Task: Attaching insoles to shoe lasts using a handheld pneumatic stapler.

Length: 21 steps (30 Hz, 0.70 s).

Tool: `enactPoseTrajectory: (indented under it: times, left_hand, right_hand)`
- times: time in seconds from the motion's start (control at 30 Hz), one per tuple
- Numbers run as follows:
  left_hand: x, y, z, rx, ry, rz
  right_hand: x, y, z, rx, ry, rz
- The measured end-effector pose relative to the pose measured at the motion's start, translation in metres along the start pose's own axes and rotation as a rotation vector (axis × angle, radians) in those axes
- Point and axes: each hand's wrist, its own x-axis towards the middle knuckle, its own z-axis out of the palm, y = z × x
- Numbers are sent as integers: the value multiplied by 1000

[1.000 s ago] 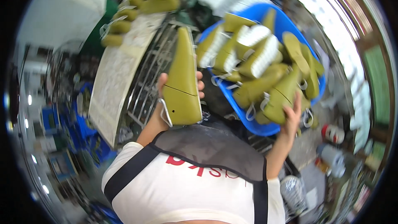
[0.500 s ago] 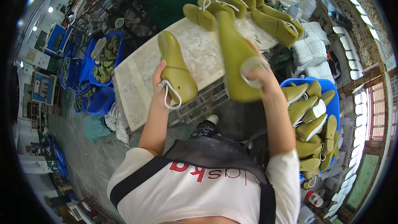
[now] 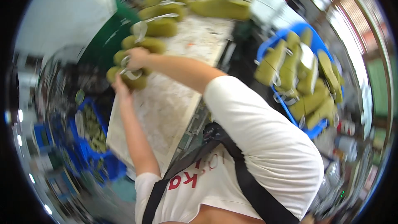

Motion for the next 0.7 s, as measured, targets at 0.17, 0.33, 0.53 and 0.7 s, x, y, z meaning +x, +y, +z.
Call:
enactPoseTrajectory:
  times: [0.17,0.33,0.53,0.7]
  left_hand:
    - [-13,58,-29,679,-120,-329]
    - [-70,119,31,823,95,467]
    - [-276,-14,342,571,-1193,224]
    - [-321,-139,408,1160,-1248,500]
  right_hand:
    - [-121,24,-56,381,410,-561]
    - [-370,144,-209,-159,1006,-111]
    - [-528,270,-220,-497,1000,977]
    - [-555,299,-234,-246,1012,867]
